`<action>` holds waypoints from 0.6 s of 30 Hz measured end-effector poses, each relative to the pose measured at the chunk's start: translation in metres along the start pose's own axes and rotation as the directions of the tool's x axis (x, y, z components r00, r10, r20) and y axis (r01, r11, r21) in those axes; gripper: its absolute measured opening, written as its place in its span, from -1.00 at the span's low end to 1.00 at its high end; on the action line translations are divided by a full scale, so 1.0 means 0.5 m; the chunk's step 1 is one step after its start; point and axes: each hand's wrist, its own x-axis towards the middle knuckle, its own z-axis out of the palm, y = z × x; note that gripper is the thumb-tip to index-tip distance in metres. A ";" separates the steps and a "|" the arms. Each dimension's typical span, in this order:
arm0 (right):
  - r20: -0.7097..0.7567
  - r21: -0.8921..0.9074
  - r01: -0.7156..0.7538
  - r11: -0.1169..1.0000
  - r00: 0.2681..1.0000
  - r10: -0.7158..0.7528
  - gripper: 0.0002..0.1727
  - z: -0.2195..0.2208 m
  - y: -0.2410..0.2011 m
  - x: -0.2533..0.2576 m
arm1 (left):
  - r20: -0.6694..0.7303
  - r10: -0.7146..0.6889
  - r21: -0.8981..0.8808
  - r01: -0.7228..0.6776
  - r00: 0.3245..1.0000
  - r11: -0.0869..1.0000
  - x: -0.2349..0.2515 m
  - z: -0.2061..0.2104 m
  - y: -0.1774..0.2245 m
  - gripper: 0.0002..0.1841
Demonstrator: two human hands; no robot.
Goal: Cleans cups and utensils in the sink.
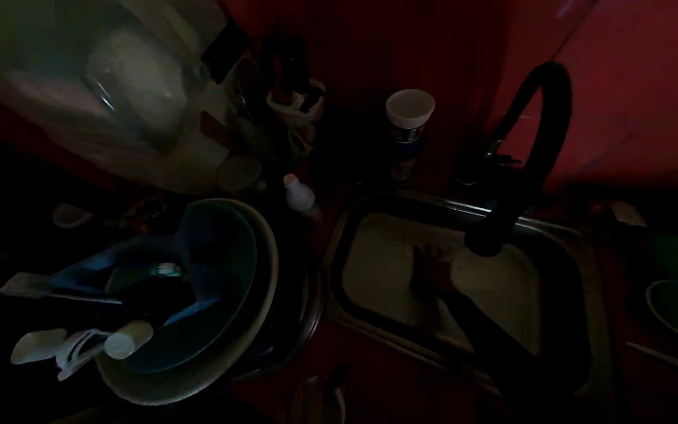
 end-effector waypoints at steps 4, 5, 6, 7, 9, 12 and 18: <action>0.138 0.421 -0.145 0.895 0.986 0.095 -0.45 -0.107 0.042 -0.087 | 0.136 -0.049 0.031 0.045 0.989 0.998 0.024 0.010 -0.025 -0.49; 0.127 0.477 -0.162 0.864 0.985 0.115 -0.48 -0.124 0.044 -0.113 | 0.145 -0.050 0.021 0.047 0.988 0.999 0.026 0.017 -0.036 -0.48; 0.147 0.622 -0.230 0.748 0.973 0.177 -0.53 -0.133 0.041 -0.128 | 0.158 -0.048 0.005 0.048 0.986 0.999 0.028 0.017 -0.041 -0.47; 0.209 0.827 -0.303 0.474 0.947 0.242 -0.57 -0.138 0.033 -0.137 | 0.157 -0.038 -0.008 0.040 0.987 0.999 0.030 0.017 -0.044 -0.48; 0.356 0.934 -0.333 -0.133 0.904 0.237 -0.50 -0.147 0.012 -0.141 | 0.128 0.008 -0.051 -0.002 0.992 0.999 0.035 0.017 -0.051 -0.46; 0.404 0.873 -0.290 -0.392 0.881 0.248 -0.50 -0.173 -0.039 -0.150 | 0.111 0.026 -0.087 -0.016 0.994 0.996 0.040 0.024 -0.057 -0.41; 0.038 0.977 0.025 -0.211 0.956 0.289 -0.59 -0.241 -0.122 -0.172 | 0.069 0.068 -0.082 -0.062 0.995 0.995 0.050 0.053 -0.074 -0.41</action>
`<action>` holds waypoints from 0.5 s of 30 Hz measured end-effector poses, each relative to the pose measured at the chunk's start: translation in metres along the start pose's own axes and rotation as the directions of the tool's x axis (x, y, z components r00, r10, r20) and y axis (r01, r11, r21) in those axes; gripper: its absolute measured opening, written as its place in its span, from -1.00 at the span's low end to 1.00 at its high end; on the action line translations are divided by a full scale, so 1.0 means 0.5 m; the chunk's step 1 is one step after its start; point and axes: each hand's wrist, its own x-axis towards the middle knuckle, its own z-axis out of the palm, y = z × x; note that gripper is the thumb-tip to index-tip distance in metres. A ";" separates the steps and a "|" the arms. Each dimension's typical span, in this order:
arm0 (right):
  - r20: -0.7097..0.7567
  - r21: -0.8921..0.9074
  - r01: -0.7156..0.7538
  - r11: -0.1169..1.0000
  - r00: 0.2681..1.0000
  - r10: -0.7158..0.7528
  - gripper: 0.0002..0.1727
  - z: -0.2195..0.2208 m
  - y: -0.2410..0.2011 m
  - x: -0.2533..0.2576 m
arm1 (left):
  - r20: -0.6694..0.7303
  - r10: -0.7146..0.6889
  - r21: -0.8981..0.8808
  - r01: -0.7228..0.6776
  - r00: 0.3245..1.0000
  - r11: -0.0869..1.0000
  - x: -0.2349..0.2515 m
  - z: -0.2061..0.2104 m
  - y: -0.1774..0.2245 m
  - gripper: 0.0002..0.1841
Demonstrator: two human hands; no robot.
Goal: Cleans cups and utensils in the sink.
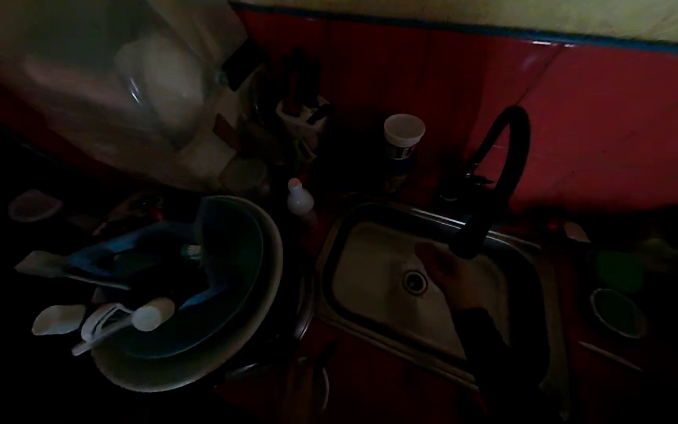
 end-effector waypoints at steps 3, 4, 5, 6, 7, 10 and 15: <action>0.043 0.030 0.095 0.995 0.994 -0.096 -0.61 0.007 -0.021 -0.025 | 0.007 0.005 -0.027 -0.005 1.000 1.000 -0.003 0.003 -0.005 -0.36; 0.067 0.055 0.087 0.995 0.994 -0.091 -0.59 0.003 -0.026 -0.029 | 0.006 0.009 -0.039 -0.009 1.000 0.999 -0.003 0.003 -0.004 -0.36; 0.070 0.082 0.063 0.995 0.995 -0.069 -0.58 0.002 -0.031 -0.035 | -0.002 0.019 -0.046 -0.019 1.000 0.999 -0.003 0.006 -0.006 -0.39; 0.054 0.072 0.050 0.996 0.997 -0.054 -0.57 0.005 -0.038 -0.048 | -0.005 0.029 -0.037 -0.030 1.000 0.999 -0.004 0.009 -0.008 -0.44; 0.025 0.058 0.044 0.997 0.999 -0.045 -0.56 0.009 -0.044 -0.062 | 0.004 0.040 -0.039 -0.040 0.999 0.998 -0.005 0.013 -0.011 -0.46; -0.076 0.066 0.019 0.998 0.997 -0.014 -0.60 0.017 -0.051 -0.076 | 0.020 0.082 -0.022 -0.081 0.996 0.996 -0.007 0.023 -0.012 -0.48; -0.043 0.027 -0.065 0.998 0.997 0.066 -0.66 0.028 -0.042 -0.084 | 0.046 0.077 -0.014 -0.076 0.996 0.997 -0.003 0.010 -0.007 -0.40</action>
